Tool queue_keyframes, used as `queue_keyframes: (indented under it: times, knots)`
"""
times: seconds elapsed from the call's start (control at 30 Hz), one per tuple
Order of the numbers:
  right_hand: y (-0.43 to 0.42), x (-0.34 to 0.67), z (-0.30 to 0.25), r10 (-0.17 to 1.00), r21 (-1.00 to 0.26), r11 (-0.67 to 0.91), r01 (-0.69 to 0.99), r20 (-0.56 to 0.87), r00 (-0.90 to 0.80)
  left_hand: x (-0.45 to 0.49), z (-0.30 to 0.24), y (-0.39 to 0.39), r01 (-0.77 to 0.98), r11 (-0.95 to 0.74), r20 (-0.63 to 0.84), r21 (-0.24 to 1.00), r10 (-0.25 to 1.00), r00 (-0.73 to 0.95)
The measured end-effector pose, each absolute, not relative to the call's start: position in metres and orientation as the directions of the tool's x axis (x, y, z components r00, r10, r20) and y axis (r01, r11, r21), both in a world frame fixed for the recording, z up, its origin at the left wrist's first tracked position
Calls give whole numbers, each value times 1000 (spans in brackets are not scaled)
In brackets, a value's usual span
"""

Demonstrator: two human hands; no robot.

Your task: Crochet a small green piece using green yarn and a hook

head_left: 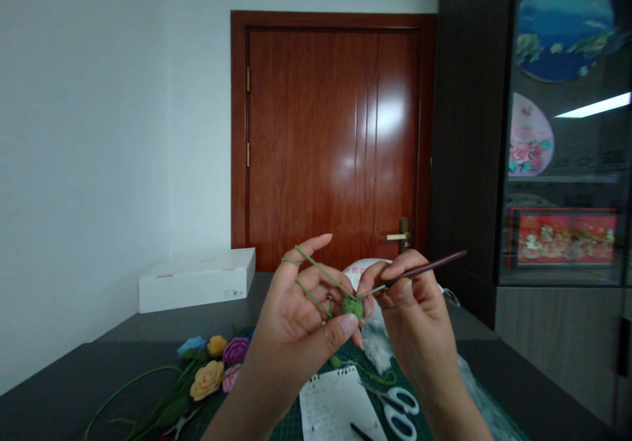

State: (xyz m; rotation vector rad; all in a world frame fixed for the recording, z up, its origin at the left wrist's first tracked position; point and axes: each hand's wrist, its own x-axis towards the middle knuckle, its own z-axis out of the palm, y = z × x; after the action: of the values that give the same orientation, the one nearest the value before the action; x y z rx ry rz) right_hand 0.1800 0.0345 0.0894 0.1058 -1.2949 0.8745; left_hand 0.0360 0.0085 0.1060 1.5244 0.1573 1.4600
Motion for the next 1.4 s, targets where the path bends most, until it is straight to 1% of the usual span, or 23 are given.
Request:
queue_keyframes:
  times: [0.23,0.37,0.47,0.63,0.8,0.9,0.97,1.03,1.13,1.2,1.3,1.4]
  knots:
    - [31,181,91,483,-398,662,-635,874,-45,36,106,9,-539,-480,686,692,671,282]
    - [33,185,91,448,-375,717,-587,894,-22,35,106,8,-524,-469,664,711,694,279]
    - [33,190,89,375,-320,799,-508,927,5,35,106,8,-522,-467,657,714,705,267]
    - [25,193,89,211,-183,939,-291,975,68,36,106,6,-492,-488,651,720,721,237]
    - [20,195,87,117,-105,984,-144,990,78,39,106,2,-478,-520,657,708,733,176]
    - [21,198,83,66,-63,996,-60,997,42,40,106,0,-466,-533,658,706,737,153]
    - [21,198,82,40,-39,999,-33,999,16,40,107,-1,-465,-529,652,710,743,151]
    - [20,195,82,55,-51,995,-80,998,39,40,107,-2,-469,-522,650,712,743,159]
    - [18,188,85,163,-131,964,-232,978,127,40,106,-4,-466,-537,665,703,728,165]
    - [17,184,88,222,-171,939,-300,964,147,39,106,-4,-459,-553,675,696,722,154]
    - [18,183,88,227,-173,930,-325,965,135,39,106,-4,-456,-556,674,694,725,142]
    - [18,187,86,186,-146,951,-274,975,125,40,106,-5,-447,-556,665,701,735,129]
